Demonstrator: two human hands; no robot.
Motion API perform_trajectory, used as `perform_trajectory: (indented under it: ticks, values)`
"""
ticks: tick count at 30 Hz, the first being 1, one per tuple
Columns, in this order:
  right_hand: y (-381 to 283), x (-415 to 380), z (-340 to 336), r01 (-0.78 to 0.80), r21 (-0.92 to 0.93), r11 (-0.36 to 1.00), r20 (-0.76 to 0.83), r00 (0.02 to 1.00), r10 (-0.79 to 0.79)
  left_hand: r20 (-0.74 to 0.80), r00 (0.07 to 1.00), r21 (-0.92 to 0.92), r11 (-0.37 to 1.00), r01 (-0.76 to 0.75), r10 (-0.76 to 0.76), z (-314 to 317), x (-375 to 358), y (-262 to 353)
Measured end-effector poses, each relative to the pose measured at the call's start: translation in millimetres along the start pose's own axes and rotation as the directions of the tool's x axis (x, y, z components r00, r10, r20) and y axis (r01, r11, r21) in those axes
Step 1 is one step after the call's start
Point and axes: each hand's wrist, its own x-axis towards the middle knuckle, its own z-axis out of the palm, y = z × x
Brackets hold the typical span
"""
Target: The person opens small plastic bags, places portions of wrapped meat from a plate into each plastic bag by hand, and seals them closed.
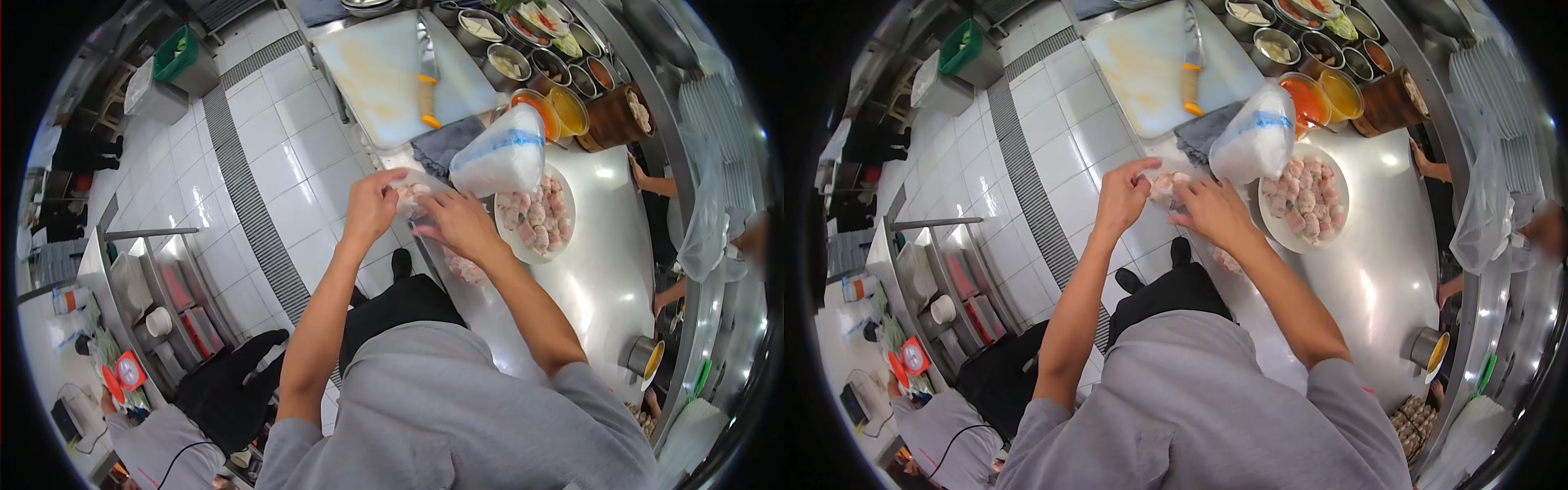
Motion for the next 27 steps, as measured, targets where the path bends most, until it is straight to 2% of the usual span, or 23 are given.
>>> perform_trajectory:
  ticks: [1, 2, 3, 4, 6, 8, 9, 11, 12, 13, 15, 16, 17, 18, 19, 21, 22, 23, 25, 26, 27]
  values:
    - [4.1, -3.8, 7.4, 0.039, -0.129, 0.991, -0.057, 0.997, -0.046, 0.051, 0.995, 0.040, 0.996, 0.082, -0.084, -5.9, -1.7, 1.1]
    - [8.7, -7.9, 11.3, 0.071, -0.260, 0.963, -0.109, 0.989, -0.103, 0.033, 0.996, 0.041, 0.996, 0.077, -0.078, -6.9, -5.5, -1.5]
    - [6.9, -9.4, 5.2, 0.094, -0.268, 0.959, -0.116, 0.985, -0.129, -0.004, 1.000, 0.029, 0.999, -0.021, 0.021, -5.2, -11.2, -9.4]
    - [2.0, -7.4, -2.6, 0.137, -0.249, 0.959, -0.092, 0.982, -0.164, -0.051, 0.991, 0.031, 0.992, -0.121, 0.123, -7.1, -15.6, -17.5]
    - [-8.3, 2.5, -19.4, 0.238, -0.184, 0.954, -0.080, 0.963, -0.256, -0.037, 0.946, 0.028, 0.946, -0.322, 0.323, -15.1, -24.6, -28.6]
    - [-17.3, 13.5, -33.4, 0.300, -0.055, 0.952, -0.091, 0.948, -0.304, -0.002, 0.944, -0.004, 0.944, -0.331, 0.331, -29.2, -44.6, 1.9]
    - [-24.8, 19.0, -39.0, 0.311, 0.028, 0.950, -0.084, 0.948, -0.308, 0.015, 0.879, 0.050, 0.878, -0.477, 0.477, -29.5, -50.6, -3.2]
    - [-49.4, 31.7, -51.4, 0.428, 0.167, 0.888, -0.087, 0.904, -0.419, -0.051, 0.883, 0.036, 0.884, -0.465, 0.467, -30.3, -65.7, 7.6]
    - [-64.3, 35.7, -57.2, 0.492, 0.168, 0.854, -0.087, 0.871, -0.484, -0.180, 0.867, 0.048, 0.885, -0.463, 0.464, -27.4, -70.2, 10.9]
    - [-78.1, 39.2, -63.3, 0.521, 0.212, 0.827, -0.095, 0.853, -0.513, -0.232, 0.857, 0.093, 0.887, -0.451, 0.460, -29.8, -76.7, 12.2]
    - [-96.5, 43.9, -64.0, 0.587, 0.256, 0.769, -0.100, 0.807, -0.582, -0.291, 0.917, -0.042, 0.954, -0.296, 0.271, -39.8, -89.9, 16.2]
    - [-102.1, 44.6, -62.1, 0.560, 0.326, 0.762, -0.248, 0.828, -0.502, -0.334, 0.903, -0.017, 0.956, -0.293, 0.270, -50.8, -97.8, 24.0]
    - [-105.2, 43.9, -59.4, 0.532, 0.405, 0.744, -0.377, 0.838, -0.395, -0.366, 0.914, -0.123, 0.964, -0.234, 0.175, -60.3, -106.6, 34.1]
    - [-97.5, 44.9, -56.5, 0.541, 0.383, 0.749, -0.410, 0.826, -0.387, -0.386, 0.919, -0.233, 0.956, -0.180, 0.079, -70.0, -113.9, 44.1]
    - [-95.6, 46.5, -49.9, 0.475, 0.511, 0.716, -0.360, 0.875, -0.323, -0.424, 0.902, -0.216, 0.959, -0.184, 0.078, -80.2, -119.3, 51.5]
    - [-99.5, 55.3, -29.6, 0.395, 0.514, 0.762, -0.141, 0.914, -0.380, -0.511, 0.823, -0.050, 0.947, -0.317, 0.248, -94.2, -130.0, 60.8]
    - [-98.1, 64.1, 2.7, 0.439, 0.578, 0.688, -0.103, 0.876, -0.472, -0.499, 0.744, 0.184, 0.894, -0.409, 0.444, -87.1, -123.4, 40.9]
    - [-102.9, 74.0, 35.5, 0.516, 0.585, 0.625, -0.160, 0.829, -0.535, -0.534, 0.722, 0.218, 0.897, -0.385, 0.440, -87.9, -124.3, 44.7]
    - [-132.7, 89.0, 69.9, 0.399, 0.709, 0.581, -0.133, 0.885, -0.446, -0.331, 0.738, 0.397, 0.796, -0.456, 0.588, -93.5, -135.7, 60.6]
    - [-147.5, 93.6, 78.0, 0.361, 0.750, 0.555, -0.112, 0.896, -0.431, -0.367, 0.734, 0.422, 0.805, -0.417, 0.572, -99.5, -142.9, 64.1]
    - [-160.6, 93.5, 72.0, 0.353, 0.756, 0.551, -0.107, 0.897, -0.428, -0.376, 0.673, 0.435, 0.763, -0.478, 0.637, -105.1, -150.1, 66.5]
